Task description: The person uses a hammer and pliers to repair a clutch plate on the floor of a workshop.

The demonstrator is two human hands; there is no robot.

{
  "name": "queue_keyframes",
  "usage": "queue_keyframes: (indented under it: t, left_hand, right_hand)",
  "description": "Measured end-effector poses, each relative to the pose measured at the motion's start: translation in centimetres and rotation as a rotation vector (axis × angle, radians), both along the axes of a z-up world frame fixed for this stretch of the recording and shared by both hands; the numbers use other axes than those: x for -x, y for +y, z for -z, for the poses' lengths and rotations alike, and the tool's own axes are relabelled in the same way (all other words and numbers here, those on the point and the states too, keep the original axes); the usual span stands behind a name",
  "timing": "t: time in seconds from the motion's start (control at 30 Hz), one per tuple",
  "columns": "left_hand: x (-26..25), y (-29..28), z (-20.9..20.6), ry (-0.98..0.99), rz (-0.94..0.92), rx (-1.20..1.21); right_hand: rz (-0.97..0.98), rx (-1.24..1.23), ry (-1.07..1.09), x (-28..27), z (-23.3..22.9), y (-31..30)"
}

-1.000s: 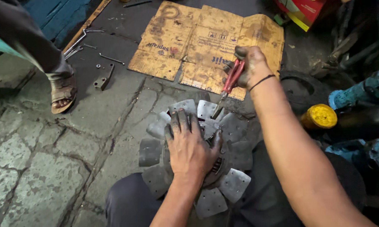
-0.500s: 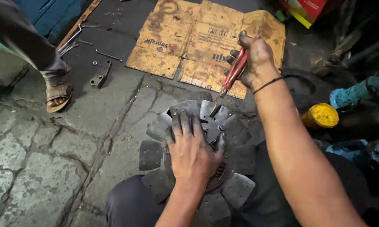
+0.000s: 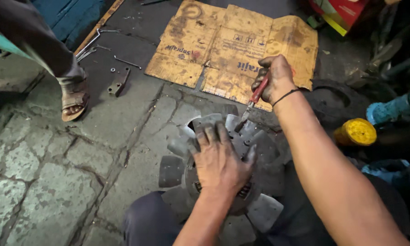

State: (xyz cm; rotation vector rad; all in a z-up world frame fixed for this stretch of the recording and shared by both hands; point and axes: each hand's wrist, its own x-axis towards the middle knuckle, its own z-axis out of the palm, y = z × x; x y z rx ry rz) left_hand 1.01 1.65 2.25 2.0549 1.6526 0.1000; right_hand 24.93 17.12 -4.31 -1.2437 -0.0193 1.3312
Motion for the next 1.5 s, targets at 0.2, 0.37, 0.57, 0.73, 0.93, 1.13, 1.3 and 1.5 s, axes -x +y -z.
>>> queue_keyframes:
  t: [0.2, 0.37, 0.57, 0.73, 0.93, 1.13, 1.3, 1.5]
  left_hand:
    - [-0.1, 0.8, 1.1, -0.054, 0.004, -0.299]
    - [-0.2, 2.2, 0.5, -0.009, 0.048, -0.212]
    - [-0.8, 2.3, -0.7, 0.033, 0.072, -0.169]
    - [-0.3, 0.8, -1.3, 0.05, 0.063, -0.224]
    - [-0.7, -0.4, -0.6, 0.025, -0.025, -0.202]
    - [-1.1, -1.1, 0.2, 0.014, -0.279, -0.18]
    - [-0.3, -1.4, 1.8, -0.023, -0.318, -0.27]
    - [0.1, -1.8, 1.4, -0.04, -0.007, -0.44]
  right_hand:
    - [-0.01, -0.084, -0.054, 0.1, -0.5, 0.4]
    - [0.018, -0.237, -0.16, 0.9, -2.5, -0.7]
    - [0.028, -0.432, -0.253, 1.1, -4.0, -1.7]
    - [-0.032, -0.258, -0.098, -0.1, -2.8, -2.7]
    - [0.061, -0.198, 0.037, -5.6, -1.8, -5.4]
    - [0.042, -0.389, -0.076, -8.6, -1.5, -7.5]
    - [-0.007, -0.486, -0.349, -8.9, -0.6, -7.5]
    - [0.062, -0.519, -1.165, -6.0, -1.1, -7.8]
